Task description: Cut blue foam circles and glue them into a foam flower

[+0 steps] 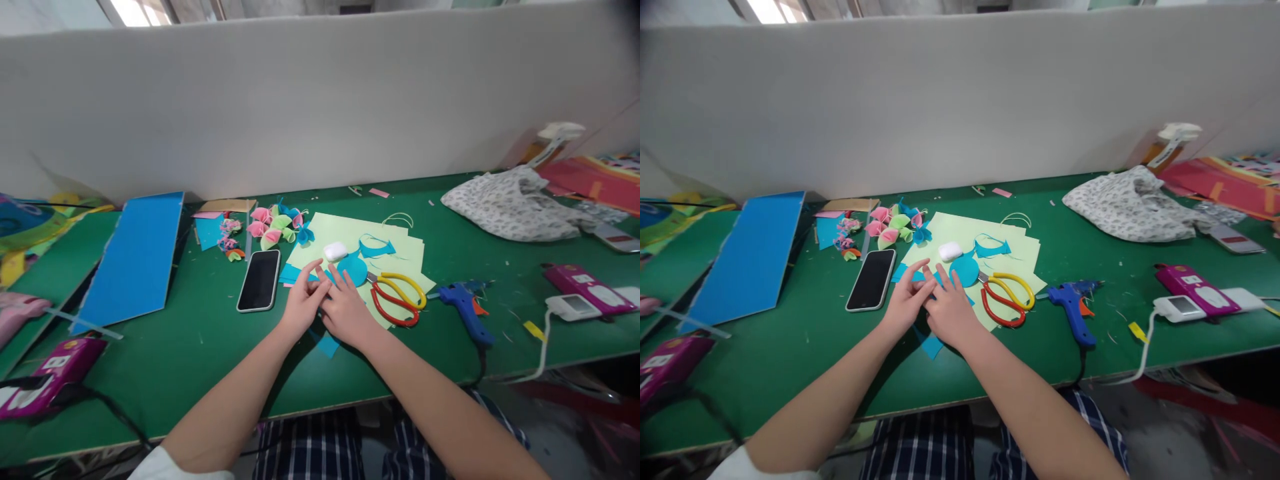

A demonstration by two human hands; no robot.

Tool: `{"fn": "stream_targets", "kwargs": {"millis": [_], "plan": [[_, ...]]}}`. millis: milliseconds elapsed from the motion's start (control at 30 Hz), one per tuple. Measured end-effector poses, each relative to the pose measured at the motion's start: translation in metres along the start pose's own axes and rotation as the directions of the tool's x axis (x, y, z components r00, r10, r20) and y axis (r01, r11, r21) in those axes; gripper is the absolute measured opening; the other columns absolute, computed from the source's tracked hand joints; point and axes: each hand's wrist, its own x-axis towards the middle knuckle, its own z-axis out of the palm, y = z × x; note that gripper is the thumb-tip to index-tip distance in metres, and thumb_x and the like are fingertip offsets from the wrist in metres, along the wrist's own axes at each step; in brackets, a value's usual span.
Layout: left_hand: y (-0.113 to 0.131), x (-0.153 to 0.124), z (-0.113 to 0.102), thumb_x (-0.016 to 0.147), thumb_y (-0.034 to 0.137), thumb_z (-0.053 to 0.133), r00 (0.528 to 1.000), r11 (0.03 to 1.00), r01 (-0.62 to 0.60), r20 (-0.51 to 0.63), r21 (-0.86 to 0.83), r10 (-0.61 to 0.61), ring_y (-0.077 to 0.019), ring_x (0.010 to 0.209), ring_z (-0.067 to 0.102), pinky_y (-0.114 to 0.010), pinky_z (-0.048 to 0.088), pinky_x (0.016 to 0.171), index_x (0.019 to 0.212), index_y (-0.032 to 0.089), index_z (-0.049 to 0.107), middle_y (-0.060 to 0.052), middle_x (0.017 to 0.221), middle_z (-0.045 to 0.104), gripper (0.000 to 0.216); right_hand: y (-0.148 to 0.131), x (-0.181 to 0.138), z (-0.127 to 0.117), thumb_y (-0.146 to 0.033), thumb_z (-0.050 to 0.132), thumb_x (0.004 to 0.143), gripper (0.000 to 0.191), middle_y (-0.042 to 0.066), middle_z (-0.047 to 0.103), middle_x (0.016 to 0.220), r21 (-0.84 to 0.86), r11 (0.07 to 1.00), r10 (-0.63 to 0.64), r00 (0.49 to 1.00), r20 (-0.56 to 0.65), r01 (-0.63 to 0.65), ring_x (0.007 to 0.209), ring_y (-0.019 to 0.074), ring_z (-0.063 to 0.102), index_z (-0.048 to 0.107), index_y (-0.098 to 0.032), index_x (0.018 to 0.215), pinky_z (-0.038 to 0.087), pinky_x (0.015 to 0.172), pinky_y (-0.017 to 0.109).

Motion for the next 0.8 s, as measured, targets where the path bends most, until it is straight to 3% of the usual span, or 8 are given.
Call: {"fn": "stream_targets", "kwargs": {"millis": [200,333,400,567,700,800], "plan": [[-0.007,0.001,-0.005,0.091,0.038,0.044,0.989,0.969,-0.098,-0.084,0.225,0.119,-0.0160,0.066,0.062,-0.028,0.050,0.064,0.135,0.018,0.042,-0.001,0.069,0.063,0.047,0.000,-0.001,0.002,-0.012,0.052,0.081,0.053,0.014,0.029,0.155,-0.044,0.999,0.007,0.999,-0.042,-0.009,0.144,0.0387,0.016,0.051,-0.015,0.134,0.021,0.112,0.063],[-0.012,0.001,-0.011,0.091,0.030,0.043,0.935,0.862,-0.231,-0.142,0.450,0.325,-0.0217,0.098,0.061,-0.041,0.048,0.090,0.125,0.021,0.055,-0.009,0.104,0.066,0.037,0.001,0.000,0.002,-0.013,0.051,0.084,0.049,0.013,0.024,0.157,-0.085,0.994,0.066,0.995,-0.076,-0.072,0.143,0.0402,0.017,0.052,-0.015,0.132,0.020,0.111,0.064],[-0.012,0.001,-0.011,0.088,0.025,0.048,0.898,0.776,-0.320,-0.086,0.544,0.431,-0.0241,0.109,0.056,-0.044,0.044,0.097,0.117,0.022,0.063,-0.010,0.116,0.061,0.032,0.001,0.000,0.002,-0.013,0.049,0.085,0.044,0.015,0.023,0.157,-0.095,0.989,0.101,0.992,-0.081,-0.109,0.143,0.0417,0.019,0.056,-0.013,0.128,0.022,0.111,0.064],[-0.011,-0.004,-0.003,0.089,0.017,0.046,0.805,0.567,-0.497,0.104,0.657,0.585,-0.0246,0.111,0.054,-0.043,0.047,0.093,0.116,0.025,0.066,-0.012,0.121,0.057,0.035,0.003,0.001,0.006,-0.012,0.046,0.087,0.050,0.019,0.024,0.156,-0.065,0.979,0.186,0.980,-0.076,-0.191,0.141,0.0434,0.022,0.048,-0.011,0.137,0.035,0.105,0.059],[-0.008,-0.007,0.001,0.090,0.013,0.043,0.750,0.451,-0.548,0.176,0.704,0.637,-0.0236,0.108,0.055,-0.041,0.049,0.090,0.116,0.022,0.066,-0.014,0.118,0.058,0.036,0.004,0.001,0.009,-0.015,0.044,0.090,0.047,0.019,0.023,0.156,-0.065,0.979,0.189,0.978,-0.089,-0.195,0.142,0.0418,0.020,0.048,-0.012,0.137,0.035,0.105,0.057],[-0.008,-0.008,0.002,0.090,0.012,0.042,0.735,0.396,-0.549,0.201,0.736,0.647,-0.0231,0.105,0.056,-0.040,0.050,0.088,0.116,0.021,0.066,-0.014,0.116,0.059,0.036,0.004,0.000,0.009,-0.016,0.042,0.092,0.047,0.019,0.023,0.156,-0.073,0.977,0.195,0.976,-0.096,-0.202,0.142,0.0418,0.020,0.047,-0.012,0.138,0.035,0.105,0.058]]}}
